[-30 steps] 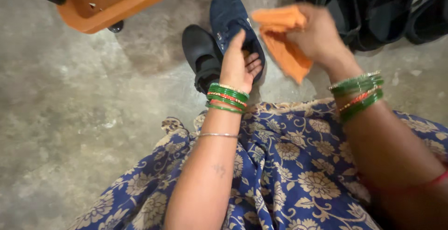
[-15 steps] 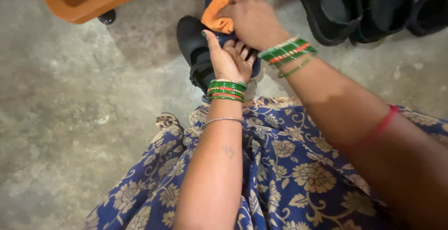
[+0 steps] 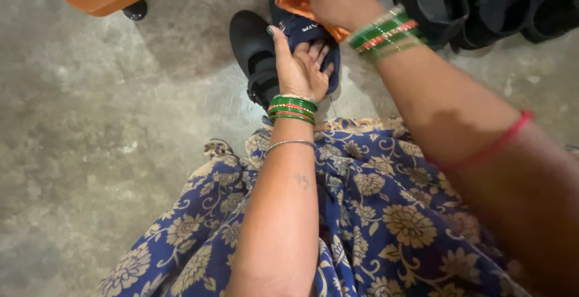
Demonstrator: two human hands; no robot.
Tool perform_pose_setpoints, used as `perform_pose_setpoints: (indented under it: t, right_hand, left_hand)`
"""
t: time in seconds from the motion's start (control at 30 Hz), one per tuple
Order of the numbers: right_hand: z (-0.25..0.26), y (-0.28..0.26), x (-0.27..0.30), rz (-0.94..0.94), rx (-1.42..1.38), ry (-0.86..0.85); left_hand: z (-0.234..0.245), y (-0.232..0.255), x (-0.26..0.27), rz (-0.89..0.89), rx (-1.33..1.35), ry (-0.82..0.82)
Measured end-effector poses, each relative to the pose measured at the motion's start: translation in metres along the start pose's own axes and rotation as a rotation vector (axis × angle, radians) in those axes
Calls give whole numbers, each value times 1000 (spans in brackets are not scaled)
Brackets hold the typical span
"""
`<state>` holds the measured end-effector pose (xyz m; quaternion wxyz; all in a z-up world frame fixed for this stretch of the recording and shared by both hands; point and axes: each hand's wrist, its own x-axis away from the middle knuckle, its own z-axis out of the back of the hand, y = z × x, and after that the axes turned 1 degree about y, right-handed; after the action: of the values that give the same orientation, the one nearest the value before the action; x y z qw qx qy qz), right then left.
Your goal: The person wipes different parts of shoes with a cloth, handling them one at a time and placing them on a rack.
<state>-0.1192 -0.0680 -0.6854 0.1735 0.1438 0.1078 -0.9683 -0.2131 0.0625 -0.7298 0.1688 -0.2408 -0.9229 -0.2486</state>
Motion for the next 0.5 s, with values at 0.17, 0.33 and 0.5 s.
perform_pose_setpoints:
  t: [0.17,0.33,0.5]
  right_hand:
    - [-39,4,-16,382,-113,109]
    - [-18,0,5,227,-84,-94]
    - [53,-15,25,45,-264,-219]
  left_hand:
    - [-1,3,0,25,-5,44]
    - [-7,-2,-6,-60,22,31]
    - [-6,-7,-6,-110,101,101]
